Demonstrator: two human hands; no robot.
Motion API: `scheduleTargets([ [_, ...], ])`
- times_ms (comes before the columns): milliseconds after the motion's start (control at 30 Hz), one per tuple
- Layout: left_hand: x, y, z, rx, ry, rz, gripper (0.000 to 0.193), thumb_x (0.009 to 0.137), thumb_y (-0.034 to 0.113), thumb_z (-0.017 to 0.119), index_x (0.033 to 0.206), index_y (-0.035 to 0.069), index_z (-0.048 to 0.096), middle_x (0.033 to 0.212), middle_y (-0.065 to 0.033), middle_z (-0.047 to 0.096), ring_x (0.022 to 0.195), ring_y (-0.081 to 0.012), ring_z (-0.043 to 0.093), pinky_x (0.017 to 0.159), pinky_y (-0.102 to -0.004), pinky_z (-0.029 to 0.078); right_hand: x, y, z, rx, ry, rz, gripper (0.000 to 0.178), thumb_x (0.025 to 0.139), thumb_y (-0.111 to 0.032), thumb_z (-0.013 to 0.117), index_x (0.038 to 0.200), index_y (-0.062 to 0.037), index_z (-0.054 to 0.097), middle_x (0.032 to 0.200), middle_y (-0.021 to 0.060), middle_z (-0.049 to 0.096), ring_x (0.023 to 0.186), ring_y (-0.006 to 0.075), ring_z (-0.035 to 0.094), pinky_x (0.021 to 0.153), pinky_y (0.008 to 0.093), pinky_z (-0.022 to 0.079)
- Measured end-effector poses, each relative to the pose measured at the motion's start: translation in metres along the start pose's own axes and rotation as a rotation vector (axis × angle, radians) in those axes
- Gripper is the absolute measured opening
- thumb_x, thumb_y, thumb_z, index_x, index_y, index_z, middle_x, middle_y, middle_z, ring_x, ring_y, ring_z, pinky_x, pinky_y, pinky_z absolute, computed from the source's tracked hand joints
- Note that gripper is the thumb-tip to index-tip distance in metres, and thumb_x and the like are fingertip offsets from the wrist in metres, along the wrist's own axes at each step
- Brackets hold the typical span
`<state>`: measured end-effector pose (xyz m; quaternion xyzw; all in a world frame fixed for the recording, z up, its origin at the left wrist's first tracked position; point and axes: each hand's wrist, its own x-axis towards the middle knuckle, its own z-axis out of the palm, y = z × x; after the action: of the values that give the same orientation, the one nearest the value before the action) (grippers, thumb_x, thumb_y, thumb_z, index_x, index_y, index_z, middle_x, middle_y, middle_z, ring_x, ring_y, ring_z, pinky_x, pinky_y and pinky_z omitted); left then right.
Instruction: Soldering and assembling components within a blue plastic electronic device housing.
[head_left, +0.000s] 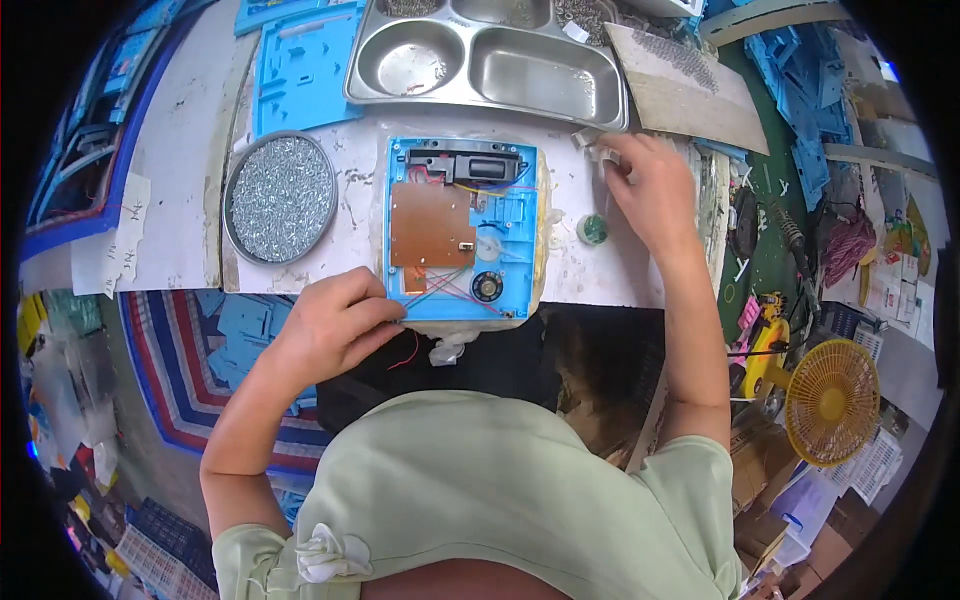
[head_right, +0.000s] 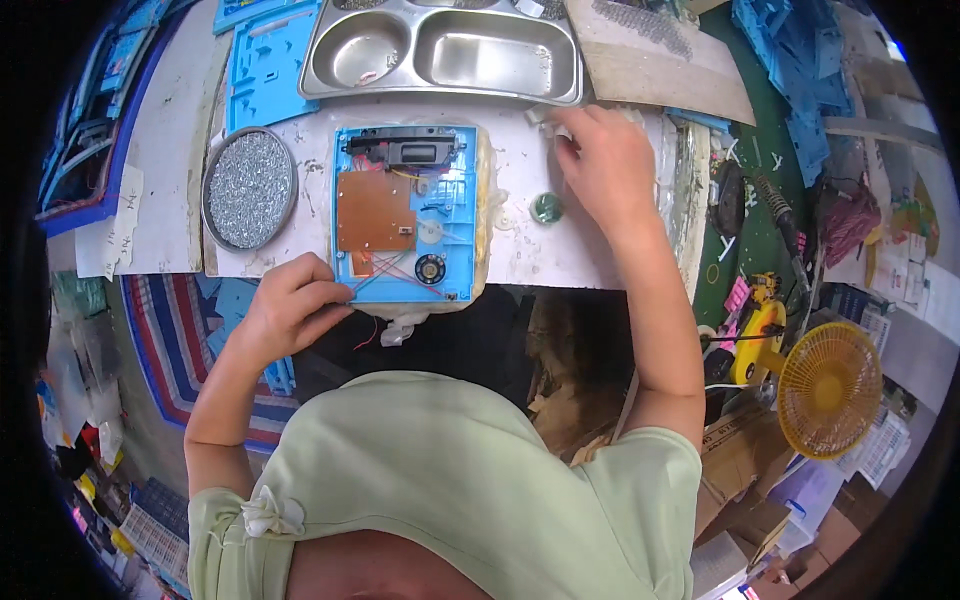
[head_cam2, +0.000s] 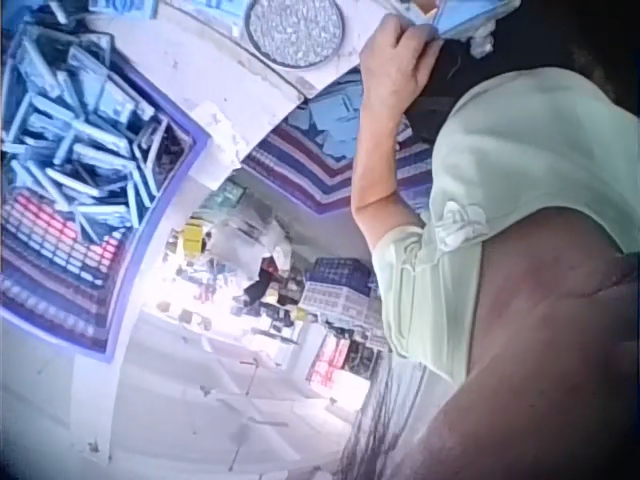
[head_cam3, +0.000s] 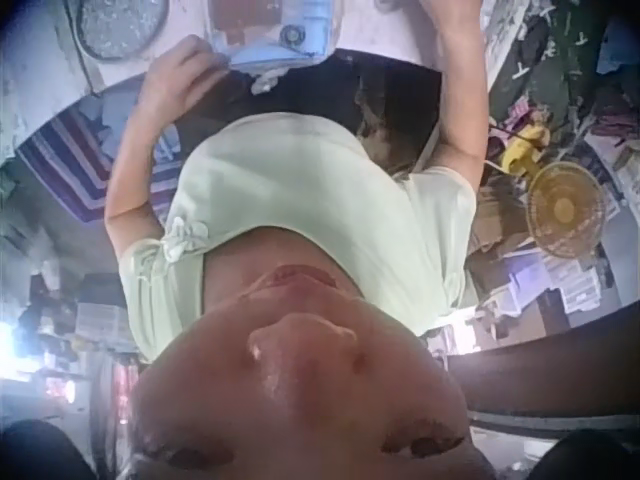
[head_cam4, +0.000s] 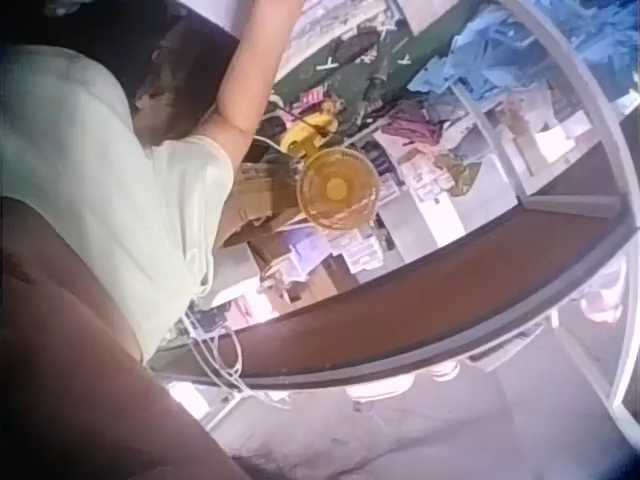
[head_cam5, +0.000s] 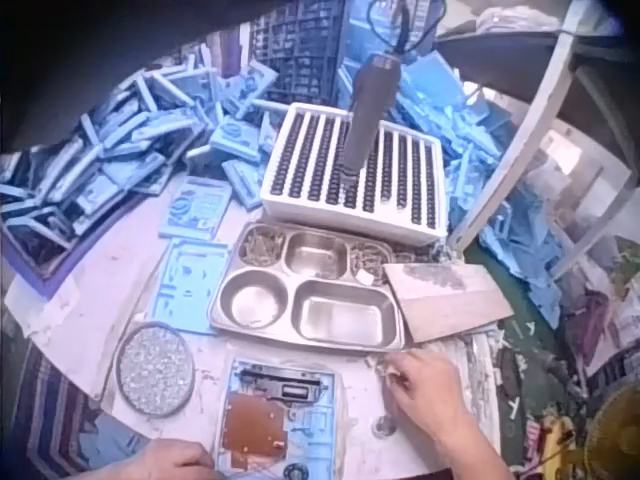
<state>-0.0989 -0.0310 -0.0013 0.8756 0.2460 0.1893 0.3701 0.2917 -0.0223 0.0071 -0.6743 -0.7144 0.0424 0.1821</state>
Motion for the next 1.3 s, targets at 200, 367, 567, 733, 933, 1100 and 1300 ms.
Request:
scheduleTargets([
  [200, 0.055, 0.015, -0.059, -0.099, -0.195, -0.056, 0.018, 0.083, 0.009, 0.078, 0.099, 0.005, 0.071, 0.087, -0.0102, 0.063, 0.076, -0.0261, 0.064, 0.067, -0.0365, 0.051, -0.008, 0.021, 0.013, -0.014, 0.201, -0.160, 0.021, 0.077, -0.005, 0.072, 0.098, -0.0080, 0.067, 0.076, 0.0077, 0.062, 0.073, 0.0270, 0.061, 0.069, 0.0400, 0.049],
  [367, 0.193, -0.048, -0.071, 0.320, 0.150, 0.093, 0.015, 0.091, 0.012, 0.069, 0.100, 0.000, 0.068, 0.095, -0.0136, 0.068, 0.082, -0.0322, 0.065, 0.076, -0.0389, 0.052, -0.019, -0.006, -0.007, 0.381, 0.274, 0.169, 0.036, 0.075, 0.002, 0.066, 0.110, -0.0064, 0.069, 0.074, 0.0069, 0.060, 0.056, 0.0155, 0.055, 0.055, 0.0307, 0.044],
  [567, 0.346, -0.129, -0.023, 0.451, 0.077, 0.038, 0.030, 0.094, 0.028, 0.060, 0.108, 0.004, 0.073, 0.099, -0.0186, 0.071, 0.099, -0.0411, 0.067, 0.089, -0.0485, 0.052, -0.054, -0.006, -0.024, 0.435, 0.292, 0.159, 0.031, 0.074, 0.007, 0.065, 0.103, -0.0025, 0.073, 0.078, 0.0046, 0.064, 0.053, 0.0068, 0.051, 0.049, 0.0239, 0.038],
  [733, 0.354, -0.146, -0.026, 0.429, -0.176, -0.042, 0.032, 0.095, 0.033, 0.062, 0.107, 0.006, 0.074, 0.093, -0.0142, 0.073, 0.089, -0.0323, 0.070, 0.084, -0.0437, 0.053, -0.063, -0.003, -0.025, 0.490, 0.241, 0.162, 0.031, 0.074, 0.007, 0.065, 0.103, -0.0017, 0.073, 0.078, 0.0036, 0.064, 0.053, 0.0049, 0.049, 0.050, 0.0224, 0.037],
  [933, 0.314, -0.086, -0.045, 0.019, -0.193, -0.171, 0.032, 0.093, 0.034, 0.066, 0.112, 0.009, 0.073, 0.091, -0.0068, 0.073, 0.088, -0.0196, 0.069, 0.083, -0.0380, 0.053, -0.051, -0.009, -0.030, 0.473, 0.241, 0.081, 0.030, 0.074, 0.007, 0.065, 0.102, -0.0021, 0.072, 0.077, 0.0051, 0.065, 0.053, 0.0083, 0.052, 0.050, 0.0239, 0.041],
  [1100, 0.289, -0.087, -0.054, 0.334, 0.137, -0.035, 0.026, 0.096, 0.023, 0.068, 0.112, 0.003, 0.071, 0.088, -0.0126, 0.072, 0.081, -0.0238, 0.069, 0.075, -0.0365, 0.053, -0.051, -0.024, -0.039, 0.461, 0.214, 0.038, 0.027, 0.075, 0.006, 0.071, 0.101, -0.0027, 0.072, 0.078, 0.0065, 0.066, 0.057, 0.0127, 0.055, 0.053, 0.0265, 0.044],
  [1300, 0.253, -0.066, -0.041, 0.326, -0.081, 0.135, 0.016, 0.086, 0.012, 0.072, 0.098, 0.003, 0.071, 0.093, -0.0163, 0.072, 0.085, -0.0361, 0.068, 0.078, -0.0440, 0.054, -0.075, -0.029, -0.048, 0.475, 0.120, 0.082, 0.027, 0.076, 0.005, 0.079, 0.102, 0.0017, 0.071, 0.089, 0.0085, 0.070, 0.073, 0.0159, 0.059, 0.069, 0.0291, 0.048],
])
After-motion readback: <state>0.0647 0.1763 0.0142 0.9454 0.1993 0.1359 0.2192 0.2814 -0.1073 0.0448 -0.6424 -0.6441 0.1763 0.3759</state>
